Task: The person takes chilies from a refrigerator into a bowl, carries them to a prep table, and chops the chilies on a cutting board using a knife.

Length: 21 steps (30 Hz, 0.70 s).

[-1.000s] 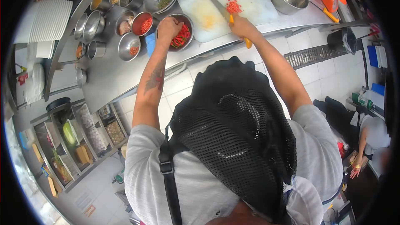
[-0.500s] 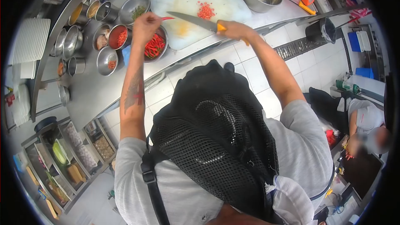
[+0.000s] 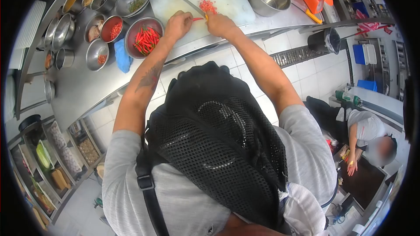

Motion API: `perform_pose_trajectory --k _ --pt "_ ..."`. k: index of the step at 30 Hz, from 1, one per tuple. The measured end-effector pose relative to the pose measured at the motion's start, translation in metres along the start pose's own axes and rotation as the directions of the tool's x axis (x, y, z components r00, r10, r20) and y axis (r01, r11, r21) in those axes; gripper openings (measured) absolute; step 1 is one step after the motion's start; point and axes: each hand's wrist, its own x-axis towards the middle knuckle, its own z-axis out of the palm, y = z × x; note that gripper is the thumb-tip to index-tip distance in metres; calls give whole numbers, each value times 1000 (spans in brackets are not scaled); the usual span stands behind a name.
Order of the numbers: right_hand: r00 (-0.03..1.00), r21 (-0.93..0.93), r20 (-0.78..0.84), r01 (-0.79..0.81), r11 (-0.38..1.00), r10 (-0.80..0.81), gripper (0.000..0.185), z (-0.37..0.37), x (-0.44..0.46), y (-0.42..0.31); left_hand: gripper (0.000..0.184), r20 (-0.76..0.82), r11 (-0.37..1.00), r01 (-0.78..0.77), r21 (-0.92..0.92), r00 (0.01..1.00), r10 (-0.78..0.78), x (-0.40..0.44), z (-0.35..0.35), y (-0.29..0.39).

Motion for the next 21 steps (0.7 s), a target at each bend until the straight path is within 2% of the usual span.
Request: perform_pose_trajectory --k 5,8,10,11,14,16,17,19,21 --pt "998 -43 52 -18 999 20 37 -10 -11 -6 10 53 998 60 -23 997 -59 4 -2 4" --pt "999 -5 -27 -37 999 37 37 -2 1 -6 9 51 997 66 -46 997 -64 6 -2 3" --pt "993 60 96 -82 995 76 38 -15 -5 -8 9 56 995 69 -75 996 -65 -1 -1 4" --pt "993 59 88 -80 995 75 38 -16 -8 -11 9 71 995 91 -47 994 -88 1 -2 5" --pt "997 -50 50 -63 997 65 42 -16 -12 -14 9 74 993 114 -29 991 -112 9 -2 5" --pt "980 110 141 -158 981 142 40 -16 -10 -19 10 79 992 120 -26 990 -117 6 -1 4" --pt "981 112 140 -153 982 137 40 -19 -9 -22 10 75 994 106 -15 992 -104 9 -3 2" --pt "991 2 85 -99 995 98 39 -24 -14 -23 10 84 996 88 -6 993 -87 5 -4 2" --pt "998 -22 21 -66 998 66 40 -1 -3 -12 10 104 997 80 -5 991 -79 9 -4 3"
